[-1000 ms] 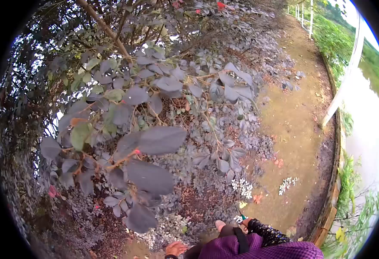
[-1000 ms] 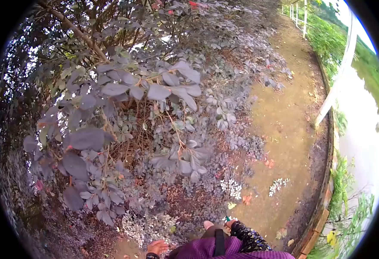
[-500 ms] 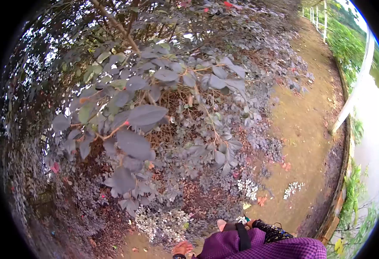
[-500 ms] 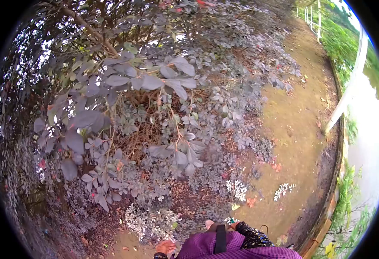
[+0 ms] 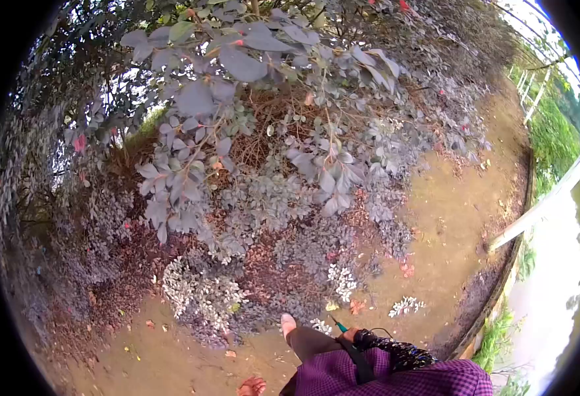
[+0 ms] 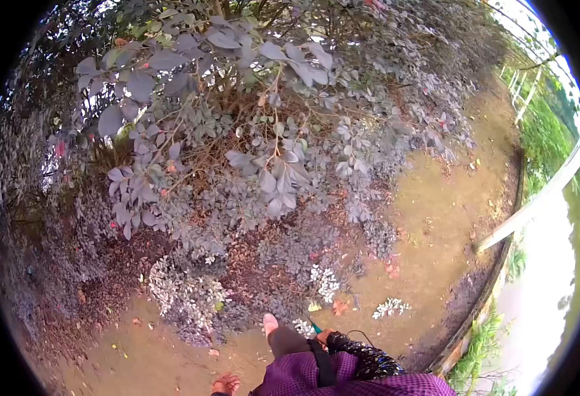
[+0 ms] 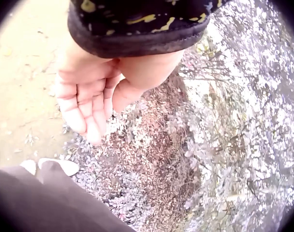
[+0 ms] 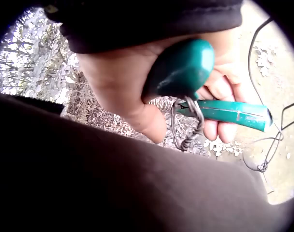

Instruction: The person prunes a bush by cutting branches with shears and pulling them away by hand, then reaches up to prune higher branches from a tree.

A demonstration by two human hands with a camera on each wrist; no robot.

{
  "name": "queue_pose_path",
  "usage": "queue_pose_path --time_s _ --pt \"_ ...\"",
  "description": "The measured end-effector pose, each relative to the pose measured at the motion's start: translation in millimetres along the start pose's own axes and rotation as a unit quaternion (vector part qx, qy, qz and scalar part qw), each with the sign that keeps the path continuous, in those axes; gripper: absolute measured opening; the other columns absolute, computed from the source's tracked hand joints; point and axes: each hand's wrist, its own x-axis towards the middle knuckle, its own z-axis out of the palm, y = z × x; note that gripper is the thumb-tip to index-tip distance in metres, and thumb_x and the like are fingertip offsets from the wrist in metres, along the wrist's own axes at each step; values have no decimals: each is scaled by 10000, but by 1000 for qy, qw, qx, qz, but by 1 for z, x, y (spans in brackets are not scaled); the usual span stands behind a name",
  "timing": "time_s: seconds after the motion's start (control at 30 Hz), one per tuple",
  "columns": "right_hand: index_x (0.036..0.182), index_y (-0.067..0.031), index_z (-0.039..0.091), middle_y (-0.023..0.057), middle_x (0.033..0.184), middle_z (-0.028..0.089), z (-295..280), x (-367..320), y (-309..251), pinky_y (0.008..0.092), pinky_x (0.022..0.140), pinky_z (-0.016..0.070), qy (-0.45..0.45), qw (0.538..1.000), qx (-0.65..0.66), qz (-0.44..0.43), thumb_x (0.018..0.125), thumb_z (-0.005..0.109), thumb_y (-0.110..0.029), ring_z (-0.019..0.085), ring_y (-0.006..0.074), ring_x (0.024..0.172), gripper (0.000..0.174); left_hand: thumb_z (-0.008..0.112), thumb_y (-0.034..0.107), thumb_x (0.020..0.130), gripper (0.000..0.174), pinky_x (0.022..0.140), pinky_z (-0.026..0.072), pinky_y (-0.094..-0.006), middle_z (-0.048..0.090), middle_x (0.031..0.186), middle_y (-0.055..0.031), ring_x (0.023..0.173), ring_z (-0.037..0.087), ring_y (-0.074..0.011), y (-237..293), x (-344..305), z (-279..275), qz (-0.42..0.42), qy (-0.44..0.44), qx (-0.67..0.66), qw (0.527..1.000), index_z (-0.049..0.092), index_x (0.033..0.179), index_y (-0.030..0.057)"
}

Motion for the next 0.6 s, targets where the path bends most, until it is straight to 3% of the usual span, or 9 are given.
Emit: queue_pose_path --time_s 0.03,0.1,0.17,0.3,0.33,0.37,0.43,0.47,0.6 --pt "967 -82 579 59 682 609 -9 -17 -17 296 513 493 -2 1000 1 2 854 407 -216 605 143 599 245 411 218 864 418 737 485 -431 563 1026 -230 879 573 -348 -1 -21 21 -11 -14 -50 999 423 1194 -38" --pt "1001 -97 571 67 787 637 -42 -60 -68 298 540 501 -62 974 38 214 844 432 -216 623 159 639 241 414 272 869 455 738 479 -417 558 1051 -212 899 566 -329 -15 -32 28 35 37 94 994 412 1197 -44" --pt "1060 -139 561 83 941 625 -22 -80 -37 351 657 508 -107 973 -88 184 849 439 -259 628 229 774 272 413 276 874 426 737 471 -400 570 1045 -164 883 564 -305 -23 -45 18 21 58 63 996 440 1183 -16" --pt "1182 -219 494 109 1132 546 -6 -109 44 405 861 430 -72 957 85 270 837 486 -267 534 293 1025 348 420 340 855 404 768 452 -411 546 1093 -93 933 524 -266 -38 -38 -20 46 163 70 983 485 1170 95" --pt "1187 -219 487 109 1121 553 -31 -121 29 407 839 440 -109 963 -69 236 814 531 -247 540 298 1014 376 421 387 843 423 789 437 -442 517 1146 -96 989 499 -263 -46 -38 -33 84 138 81 984 492 1164 121" --pt "1201 -187 475 127 1100 561 -45 -130 23 409 846 437 -34 931 154 330 789 571 -224 541 302 1009 425 421 387 843 423 789 437 -442 517 1146 -96 989 499 -263 -47 -38 -34 87 138 83 983 492 1164 121" --pt "1130 -116 522 154 1062 572 -71 -121 29 416 801 462 -13 932 -18 362 801 552 -218 557 299 980 345 402 398 847 422 804 421 -477 514 1158 -86 1013 492 -278 -45 -40 -25 106 159 35 981 493 1163 133" --pt "927 -77 601 128 841 636 -82 -134 33 427 629 494 23 953 -205 223 788 524 -265 624 295 751 246 428 378 844 406 813 429 -447 525 1150 -101 1027 500 -277 -39 -42 -16 103 159 100 977 503 1150 122" --pt "893 -97 623 120 806 638 -165 -145 52 393 658 500 -45 956 -147 251 777 512 -242 621 300 757 217 476 313 813 364 713 472 -438 566 992 -149 862 556 -300 -13 -9 51 124 142 65 980 532 1079 72"
